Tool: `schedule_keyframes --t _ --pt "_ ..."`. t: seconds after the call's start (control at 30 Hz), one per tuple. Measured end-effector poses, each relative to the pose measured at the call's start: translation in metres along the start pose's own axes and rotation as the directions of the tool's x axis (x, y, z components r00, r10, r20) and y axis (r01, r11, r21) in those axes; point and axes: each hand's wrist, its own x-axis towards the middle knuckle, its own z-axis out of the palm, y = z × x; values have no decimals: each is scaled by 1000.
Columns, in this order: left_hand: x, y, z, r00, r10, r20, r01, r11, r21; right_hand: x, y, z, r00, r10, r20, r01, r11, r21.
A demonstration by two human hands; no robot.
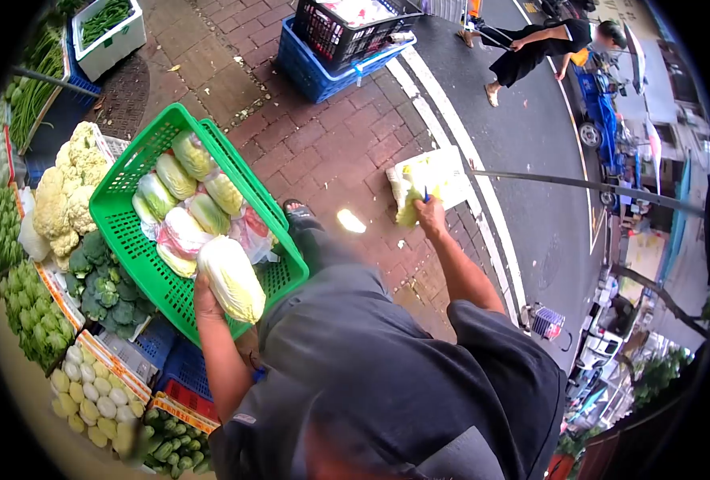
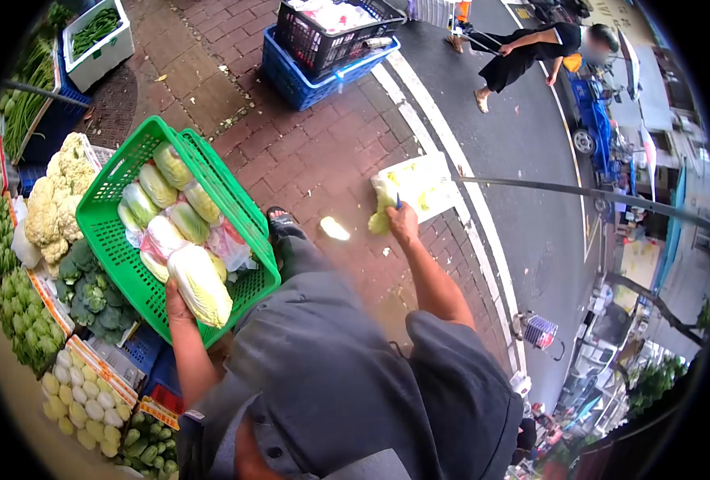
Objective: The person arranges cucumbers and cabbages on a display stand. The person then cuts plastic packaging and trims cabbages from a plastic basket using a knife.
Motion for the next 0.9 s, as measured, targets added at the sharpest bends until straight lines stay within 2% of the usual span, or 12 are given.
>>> schedule_keyframes --t 0.13,0.2,0.27,0.33,0.37,0.47,0.57,0.6,0.67,0.77,0.87,0.9 --pt "15 5 26 997 -57 -59 52 995 -90 26 58 -79 930 97 -353 -218 922 -320" --pt "27 6 50 995 -80 -57 74 992 -99 23 60 -70 939 132 -317 -229 928 -294" --pt "35 10 73 994 -90 -59 82 989 -124 22 38 -35 974 110 -197 -159 953 -258" --pt "39 5 80 999 -48 -23 44 987 -152 15 2 25 992 28 121 -37 997 72" --pt "40 4 84 999 -18 -41 12 990 -143 -17 -57 38 964 -52 261 -14 969 245" --pt "46 -2 87 997 66 -47 -71 992 -103 -101 -186 60 713 -412 568 52 838 543" --pt "45 -2 101 975 223 22 -224 974 20 -142 -261 58 421 -597 683 90 777 623" --pt "39 5 107 985 172 -21 -173 984 -47 -147 -268 69 357 -693 626 138 702 699" --pt "36 4 97 977 143 -157 -138 989 46 -152 -285 74 312 -787 532 246 608 755" --pt "34 0 87 942 311 -126 -273 929 250 -154 -286 83 307 -705 639 5 673 740" --pt "35 -1 85 925 365 -105 -359 931 69 -159 -299 86 236 -672 702 -67 709 702" --pt "31 0 84 982 176 -65 -186 963 -195 -160 -301 93 235 -662 712 -41 725 688"
